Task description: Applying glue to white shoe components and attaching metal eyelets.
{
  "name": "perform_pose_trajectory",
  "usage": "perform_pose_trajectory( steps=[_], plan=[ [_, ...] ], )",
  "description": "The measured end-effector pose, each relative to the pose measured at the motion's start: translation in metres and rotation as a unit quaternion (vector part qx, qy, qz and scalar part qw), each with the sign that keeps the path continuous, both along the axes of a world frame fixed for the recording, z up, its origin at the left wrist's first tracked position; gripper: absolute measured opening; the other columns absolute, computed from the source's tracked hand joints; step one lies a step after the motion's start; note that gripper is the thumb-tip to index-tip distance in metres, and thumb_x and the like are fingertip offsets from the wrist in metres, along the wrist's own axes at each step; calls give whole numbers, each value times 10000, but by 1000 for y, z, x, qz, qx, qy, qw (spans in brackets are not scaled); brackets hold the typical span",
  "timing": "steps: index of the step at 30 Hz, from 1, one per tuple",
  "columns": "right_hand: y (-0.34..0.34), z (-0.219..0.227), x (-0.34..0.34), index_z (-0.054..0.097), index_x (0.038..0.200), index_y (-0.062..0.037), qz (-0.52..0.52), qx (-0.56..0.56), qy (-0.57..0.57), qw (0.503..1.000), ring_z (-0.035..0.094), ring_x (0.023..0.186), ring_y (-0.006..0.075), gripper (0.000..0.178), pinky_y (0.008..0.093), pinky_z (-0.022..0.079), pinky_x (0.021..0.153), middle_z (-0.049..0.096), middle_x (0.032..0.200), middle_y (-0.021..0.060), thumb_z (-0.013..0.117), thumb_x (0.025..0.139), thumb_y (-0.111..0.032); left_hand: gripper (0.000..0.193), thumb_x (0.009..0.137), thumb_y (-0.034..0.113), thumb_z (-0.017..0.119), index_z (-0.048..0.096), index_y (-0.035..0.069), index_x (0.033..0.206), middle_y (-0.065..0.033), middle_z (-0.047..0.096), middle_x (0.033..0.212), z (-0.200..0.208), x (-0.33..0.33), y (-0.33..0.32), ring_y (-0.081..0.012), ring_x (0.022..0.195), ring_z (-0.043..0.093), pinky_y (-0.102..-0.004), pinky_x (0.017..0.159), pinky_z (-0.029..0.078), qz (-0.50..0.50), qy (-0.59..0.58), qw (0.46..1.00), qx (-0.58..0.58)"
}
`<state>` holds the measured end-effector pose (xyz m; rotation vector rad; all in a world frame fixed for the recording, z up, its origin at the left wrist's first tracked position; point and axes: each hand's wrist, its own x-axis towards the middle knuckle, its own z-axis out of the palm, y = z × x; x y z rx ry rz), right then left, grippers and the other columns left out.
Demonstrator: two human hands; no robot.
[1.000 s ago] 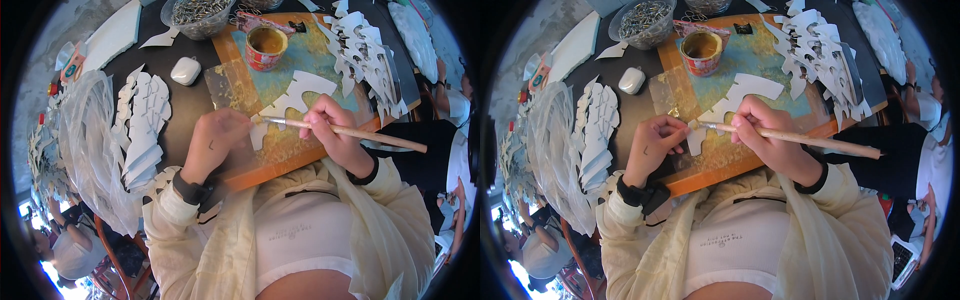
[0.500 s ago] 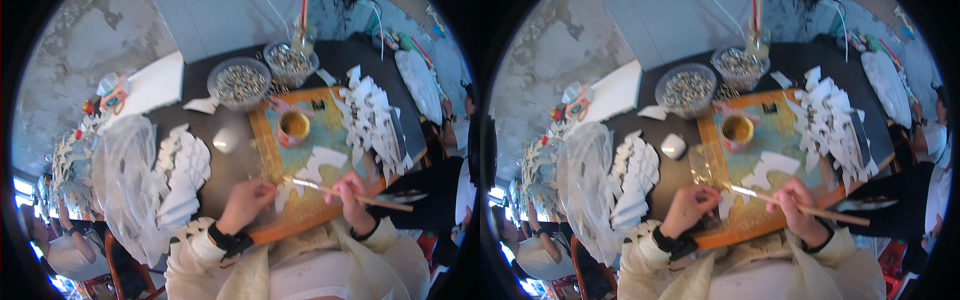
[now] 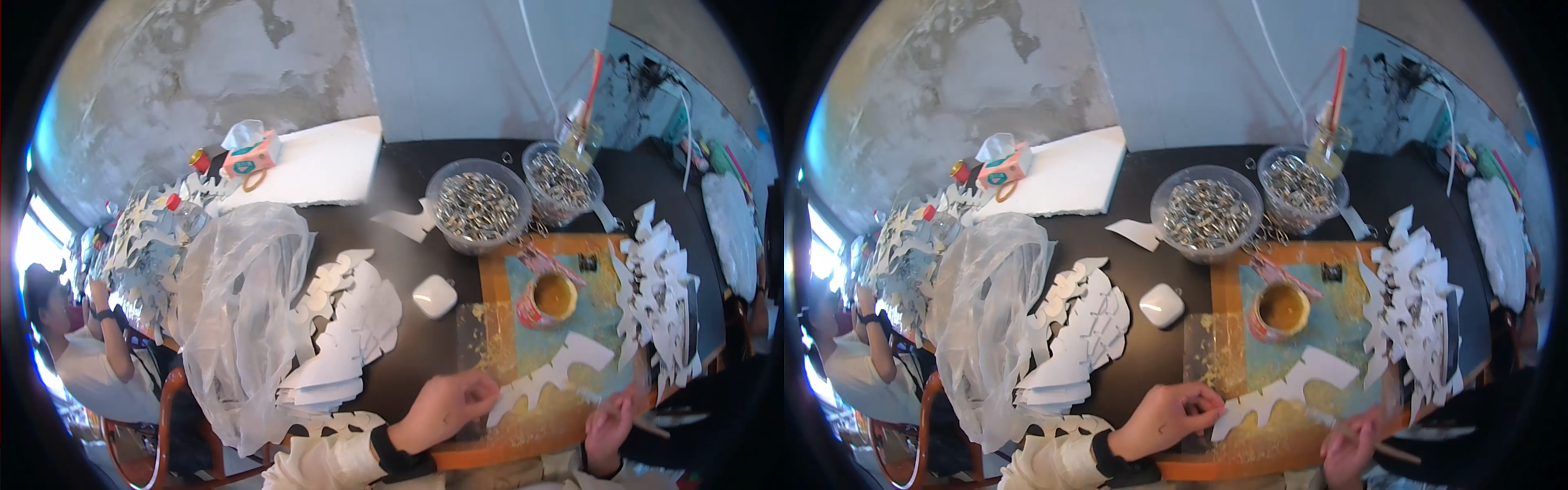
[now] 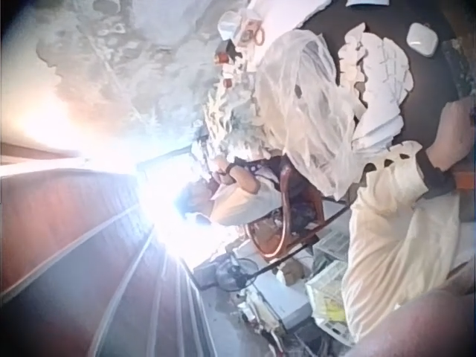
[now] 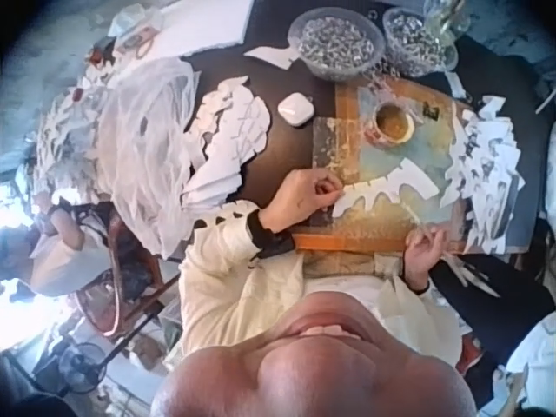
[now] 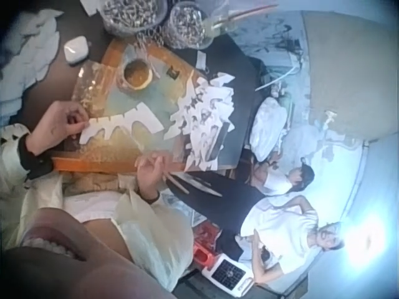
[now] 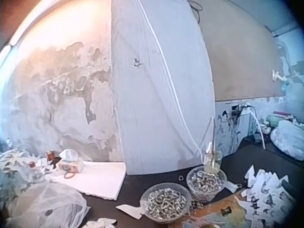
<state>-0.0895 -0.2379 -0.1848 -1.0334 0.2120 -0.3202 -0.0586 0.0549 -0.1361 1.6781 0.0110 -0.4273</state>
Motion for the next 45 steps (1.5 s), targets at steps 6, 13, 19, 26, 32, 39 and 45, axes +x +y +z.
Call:
perform_pose_trajectory(
  steps=[6,13,19,26,32,39,45],
  plan=[
    [-34,-6,-6,563,1160,-74,213,111,-36,970,610,659,280,375,467,520,605,656,884,127,349,1035,-355,163,845,178,676,639,61,952,-66,697,760,1,-2,4,-196,620,654,-287,594,496,-10,-44,998,47],
    [-17,8,1,528,1063,-46,174,136,-52,974,598,598,256,314,388,521,501,656,914,120,330,1041,-290,167,834,177,686,639,72,956,-57,699,779,-2,4,4,-202,635,662,-291,599,506,-16,-31,998,51],
    [-23,16,11,472,1114,-60,218,82,-88,968,608,594,261,242,347,520,424,653,970,124,397,1021,-270,169,815,156,704,644,85,955,-45,694,764,-1,1,2,-191,636,666,-275,598,518,14,-30,998,49],
    [-18,2,4,335,963,-76,118,27,-90,989,415,351,164,174,254,357,250,433,560,84,342,1032,-237,119,835,66,702,682,17,941,-45,697,775,-1,5,2,-51,648,614,-209,590,494,12,11,1000,8],
    [-7,17,14,337,895,-92,102,87,-27,991,400,330,131,246,255,367,280,444,560,61,310,1045,-285,96,820,22,719,668,-27,885,-48,693,762,1,4,0,-41,622,605,-182,543,453,34,67,997,17],
    [-20,40,23,349,896,-82,180,30,-9,983,373,335,120,258,259,370,296,437,559,50,285,1045,-282,112,821,5,708,635,-34,896,-36,651,740,-4,3,-9,-39,571,546,-167,514,425,72,72,995,10],
    [-4,84,30,399,874,-53,184,-257,-106,943,394,396,113,304,249,393,367,430,578,53,324,1026,-305,127,829,41,712,636,-18,911,-23,645,740,-4,4,-11,-35,587,535,-171,508,420,72,81,994,-1]
  ],
)
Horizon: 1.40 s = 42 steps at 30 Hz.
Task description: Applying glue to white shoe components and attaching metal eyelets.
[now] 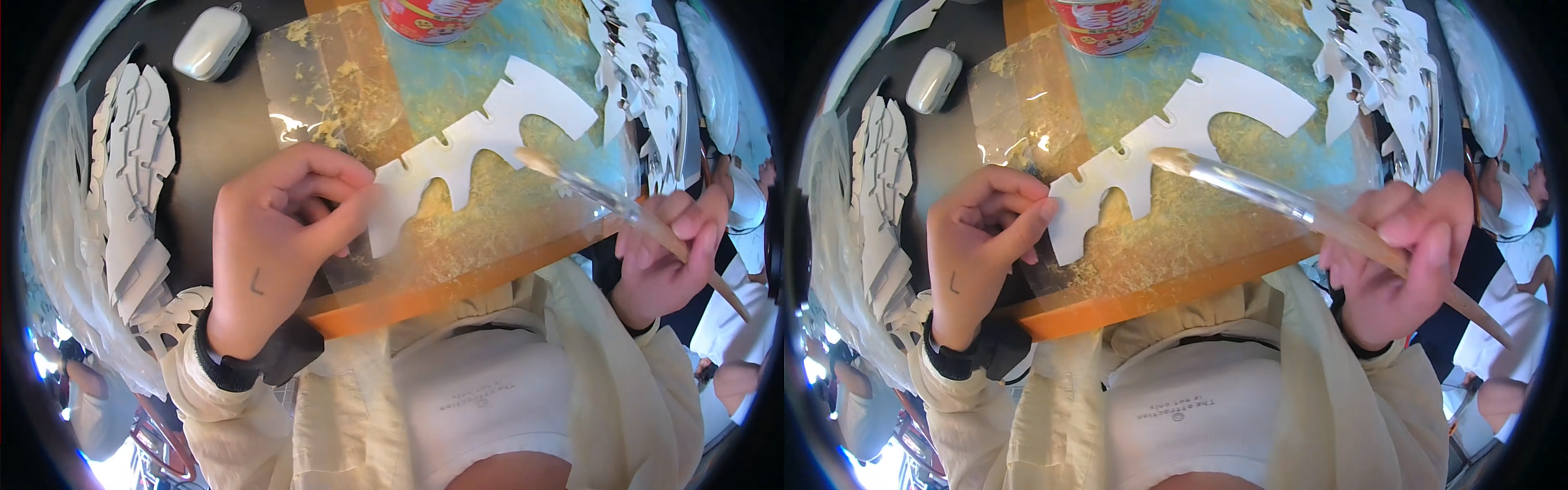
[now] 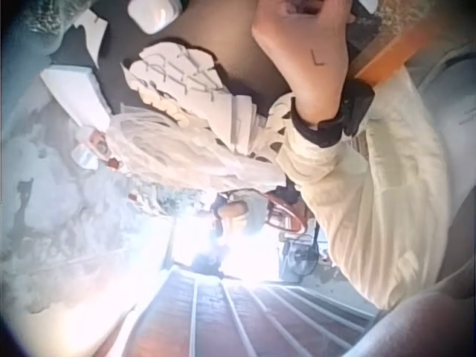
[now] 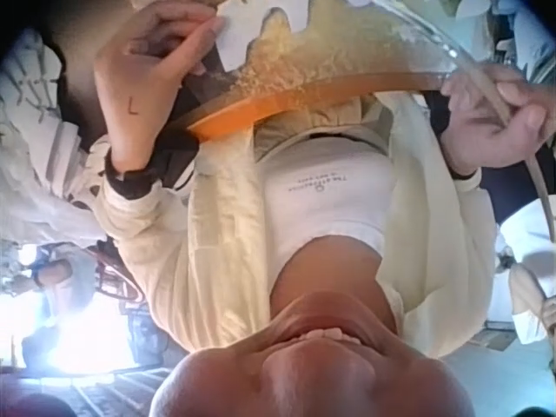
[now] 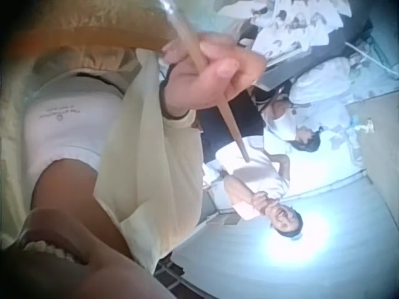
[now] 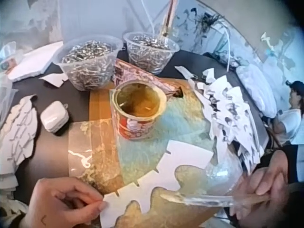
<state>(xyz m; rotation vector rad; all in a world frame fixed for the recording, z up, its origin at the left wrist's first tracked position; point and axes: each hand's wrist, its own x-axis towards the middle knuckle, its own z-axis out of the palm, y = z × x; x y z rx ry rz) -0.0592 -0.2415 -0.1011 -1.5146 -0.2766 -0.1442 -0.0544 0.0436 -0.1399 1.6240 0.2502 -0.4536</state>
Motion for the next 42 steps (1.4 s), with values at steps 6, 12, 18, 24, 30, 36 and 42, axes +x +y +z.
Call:
perform_pose_trajectory(
  steps=[6,12,18,24,30,36,42],
  plan=[
    [1,-4,10,438,825,-14,-15,-80,-37,996,410,451,95,317,242,392,424,407,603,37,377,1002,-270,132,830,45,715,638,-13,921,-25,653,759,5,1,0,-38,606,549,-175,513,427,4,5,1000,-6],
    [3,5,2,459,810,-31,-24,-72,0,997,425,446,95,298,241,368,404,449,626,44,436,980,-274,145,817,22,722,637,-26,924,-47,671,777,0,-4,3,-48,616,577,-179,538,457,-26,-38,999,-9],
    [-30,33,1,413,821,-67,-13,32,-2,999,416,399,96,278,236,391,387,448,537,42,399,1004,-276,125,809,9,731,654,-40,894,-54,671,759,-1,-7,7,-54,581,582,-186,517,459,-29,-53,998,0],
    [-45,70,16,400,836,-75,9,49,-55,997,397,397,87,278,222,379,388,439,539,31,350,1020,-277,96,817,-9,714,655,-50,880,-67,657,723,8,-7,9,-85,562,611,-196,521,487,-30,-83,996,-30],
    [-27,88,38,420,798,-65,23,1,-47,999,402,438,64,343,211,360,420,427,564,17,327,1025,-305,127,846,33,699,651,-41,938,-65,669,759,48,-4,1,-108,625,643,-202,565,495,4,-146,987,74],
    [-6,46,23,524,787,-40,103,-143,-126,976,512,476,111,180,246,393,451,520,581,36,525,945,-127,142,855,48,695,651,-43,955,-72,678,790,43,-14,5,-117,681,659,-208,613,508,18,-161,982,92],
    [4,21,8,556,804,-44,90,-241,-188,948,547,473,161,116,288,417,456,538,568,56,615,883,-104,147,852,26,690,646,-62,962,-87,681,818,41,-18,6,-123,711,659,-223,656,525,1,-181,974,133]
  ],
)
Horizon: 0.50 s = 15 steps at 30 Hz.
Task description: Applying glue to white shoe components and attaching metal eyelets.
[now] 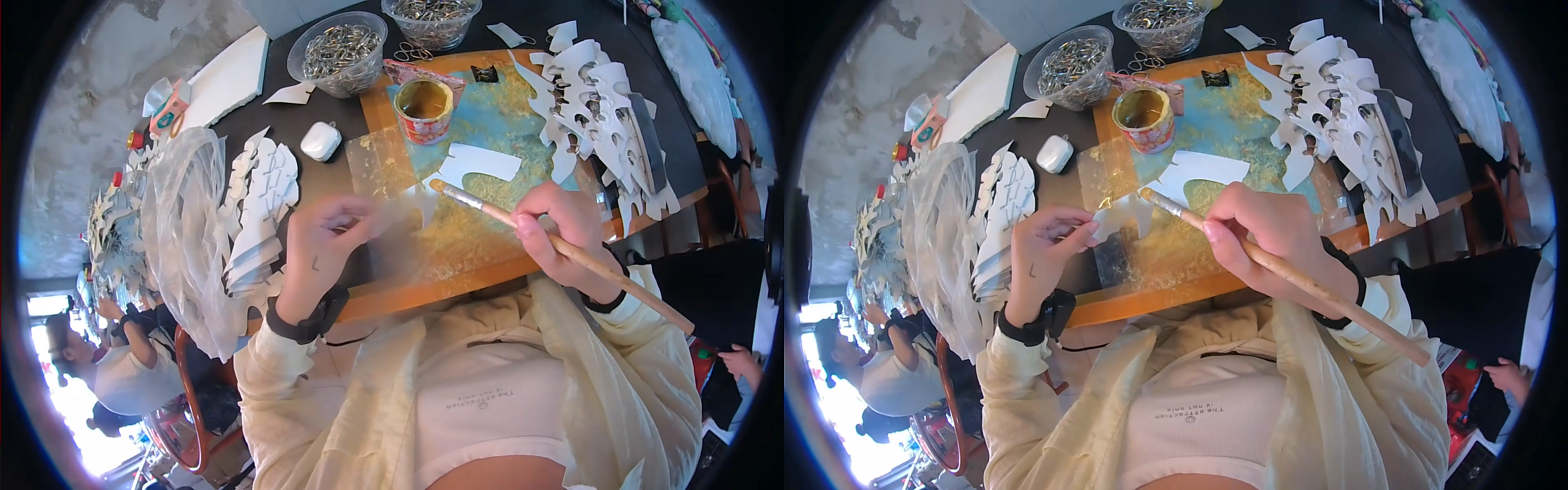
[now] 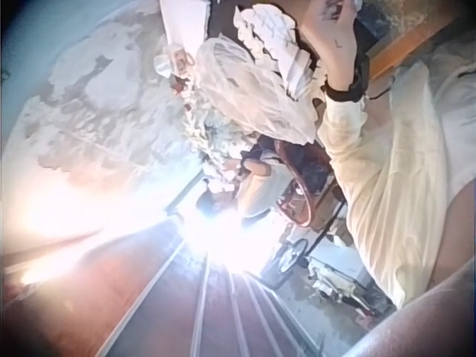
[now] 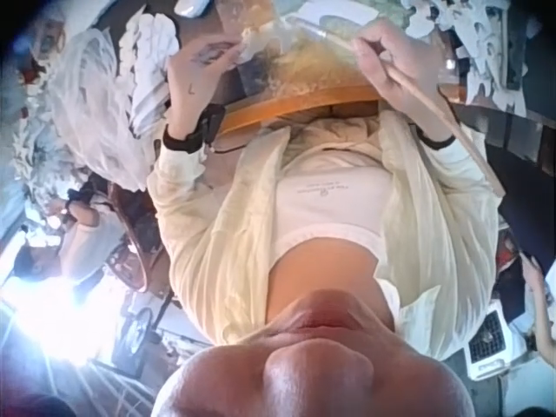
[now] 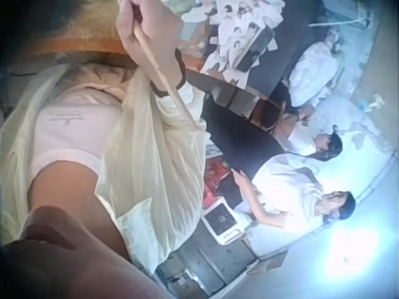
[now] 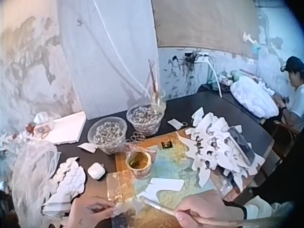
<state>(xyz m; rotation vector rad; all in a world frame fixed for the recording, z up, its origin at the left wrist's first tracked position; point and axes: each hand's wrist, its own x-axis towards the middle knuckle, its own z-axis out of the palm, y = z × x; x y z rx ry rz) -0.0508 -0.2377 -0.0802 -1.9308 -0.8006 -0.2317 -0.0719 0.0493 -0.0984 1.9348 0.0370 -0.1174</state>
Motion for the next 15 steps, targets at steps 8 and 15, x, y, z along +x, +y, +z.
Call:
perform_pose_trajectory(
  steps=[8,15],
  plan=[
    [1,-1,7,571,807,-45,20,-72,-7,997,573,515,217,96,291,440,486,587,653,68,607,873,-105,132,841,-14,686,646,-69,954,-93,681,841,0,3,-3,-124,738,656,-221,698,521,-4,-6,1000,-1],
    [8,9,25,563,905,-103,-18,-26,-7,999,590,548,165,118,278,451,490,606,718,50,665,850,-124,120,840,-12,686,657,-58,947,-85,686,854,7,1,-5,-121,754,657,-224,711,520,-12,-12,1000,7]
  ],
)
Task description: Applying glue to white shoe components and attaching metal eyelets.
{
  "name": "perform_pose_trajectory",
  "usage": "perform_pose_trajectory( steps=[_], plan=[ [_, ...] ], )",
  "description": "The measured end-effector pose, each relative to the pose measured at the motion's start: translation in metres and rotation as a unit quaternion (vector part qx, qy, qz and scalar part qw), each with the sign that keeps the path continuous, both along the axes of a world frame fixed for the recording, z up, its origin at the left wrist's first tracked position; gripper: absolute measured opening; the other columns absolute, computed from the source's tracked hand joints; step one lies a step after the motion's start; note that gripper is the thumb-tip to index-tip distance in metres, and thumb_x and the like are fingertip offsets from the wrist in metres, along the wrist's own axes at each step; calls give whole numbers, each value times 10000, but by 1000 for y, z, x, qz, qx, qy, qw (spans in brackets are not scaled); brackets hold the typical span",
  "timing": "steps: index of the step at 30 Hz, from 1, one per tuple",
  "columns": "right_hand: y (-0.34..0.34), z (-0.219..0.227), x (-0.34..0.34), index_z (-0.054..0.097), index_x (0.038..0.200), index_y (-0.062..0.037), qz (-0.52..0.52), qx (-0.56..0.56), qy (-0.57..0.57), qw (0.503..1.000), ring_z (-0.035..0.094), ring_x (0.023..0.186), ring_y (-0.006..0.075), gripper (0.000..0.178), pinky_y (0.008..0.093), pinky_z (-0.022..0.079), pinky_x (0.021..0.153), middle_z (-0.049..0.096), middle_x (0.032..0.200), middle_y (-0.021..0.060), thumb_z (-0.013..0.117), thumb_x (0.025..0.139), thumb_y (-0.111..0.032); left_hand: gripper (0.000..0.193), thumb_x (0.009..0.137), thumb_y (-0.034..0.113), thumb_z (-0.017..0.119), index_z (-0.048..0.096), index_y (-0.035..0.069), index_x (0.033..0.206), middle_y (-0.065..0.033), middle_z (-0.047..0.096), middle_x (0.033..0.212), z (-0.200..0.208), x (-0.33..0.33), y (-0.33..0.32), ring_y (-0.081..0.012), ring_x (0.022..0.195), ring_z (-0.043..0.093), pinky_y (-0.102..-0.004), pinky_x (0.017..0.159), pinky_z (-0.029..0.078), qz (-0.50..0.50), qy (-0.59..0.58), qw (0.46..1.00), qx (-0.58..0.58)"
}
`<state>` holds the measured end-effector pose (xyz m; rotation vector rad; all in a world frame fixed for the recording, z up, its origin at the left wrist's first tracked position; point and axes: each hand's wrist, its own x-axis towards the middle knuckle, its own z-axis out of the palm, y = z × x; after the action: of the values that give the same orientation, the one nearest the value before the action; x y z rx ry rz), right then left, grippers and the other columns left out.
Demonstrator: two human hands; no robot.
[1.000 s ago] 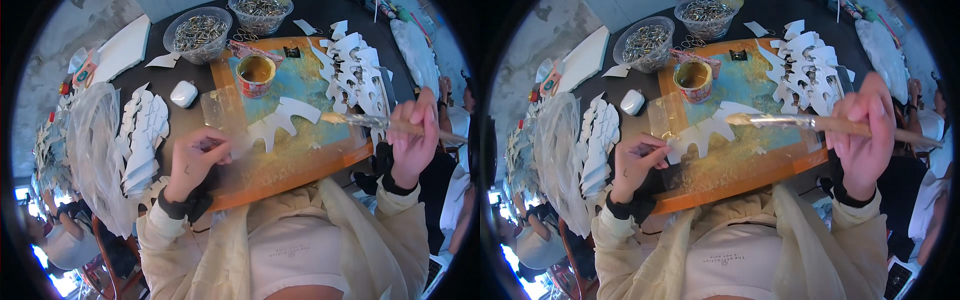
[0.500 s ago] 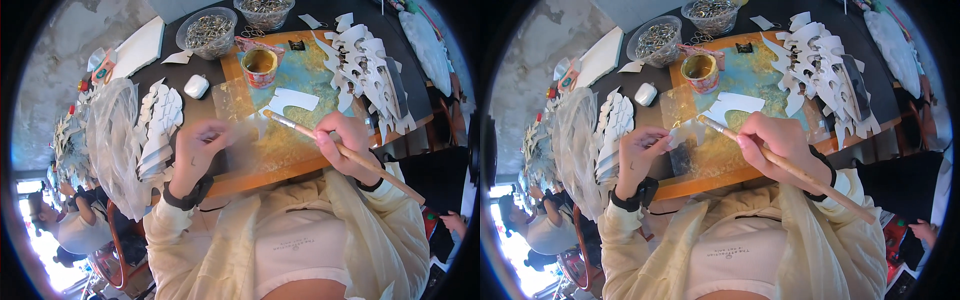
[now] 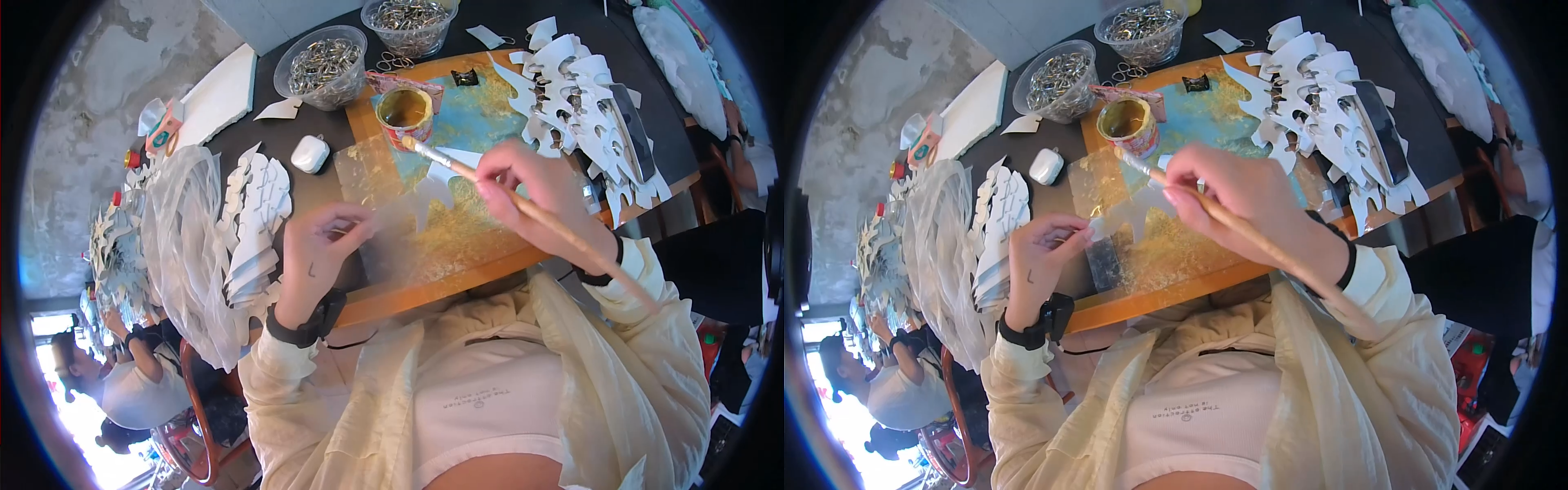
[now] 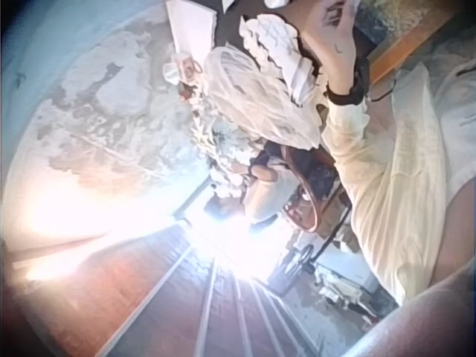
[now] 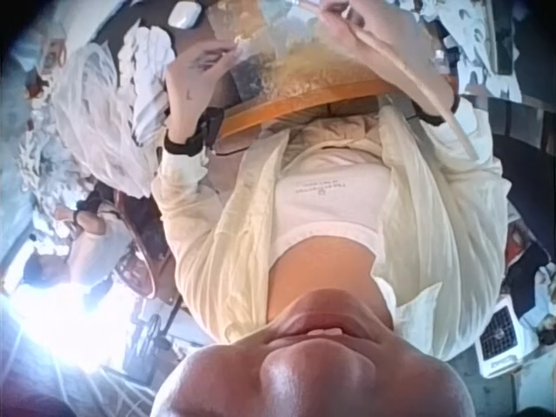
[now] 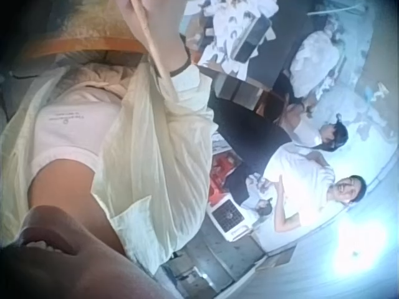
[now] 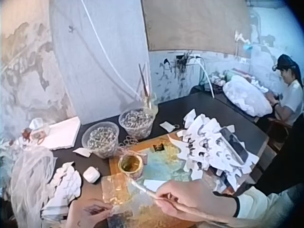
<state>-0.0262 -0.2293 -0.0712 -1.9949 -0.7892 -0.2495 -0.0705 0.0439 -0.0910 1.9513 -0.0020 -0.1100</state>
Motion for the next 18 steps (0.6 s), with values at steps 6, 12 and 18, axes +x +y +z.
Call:
perform_pose_trajectory(
  steps=[6,12,18],
  plan=[
    [-14,56,31,466,805,-60,21,91,58,994,450,527,17,226,168,345,457,506,655,-5,508,979,-200,184,766,-16,701,683,4,949,-105,699,883,13,2,7,-180,750,673,-261,652,538,-104,-272,930,222],
    [21,50,86,482,751,-56,21,41,128,991,463,478,66,263,246,358,458,496,552,-5,574,945,-208,268,682,2,688,691,17,950,-99,692,974,22,2,12,-223,786,682,-290,595,536,-207,-462,796,331],
    [43,21,113,495,763,-28,2,-41,68,997,535,550,264,245,366,401,530,532,589,102,597,899,-205,241,689,3,701,692,21,929,-75,692,957,17,7,15,-174,782,684,-221,501,490,-205,-514,744,376]
  ],
)
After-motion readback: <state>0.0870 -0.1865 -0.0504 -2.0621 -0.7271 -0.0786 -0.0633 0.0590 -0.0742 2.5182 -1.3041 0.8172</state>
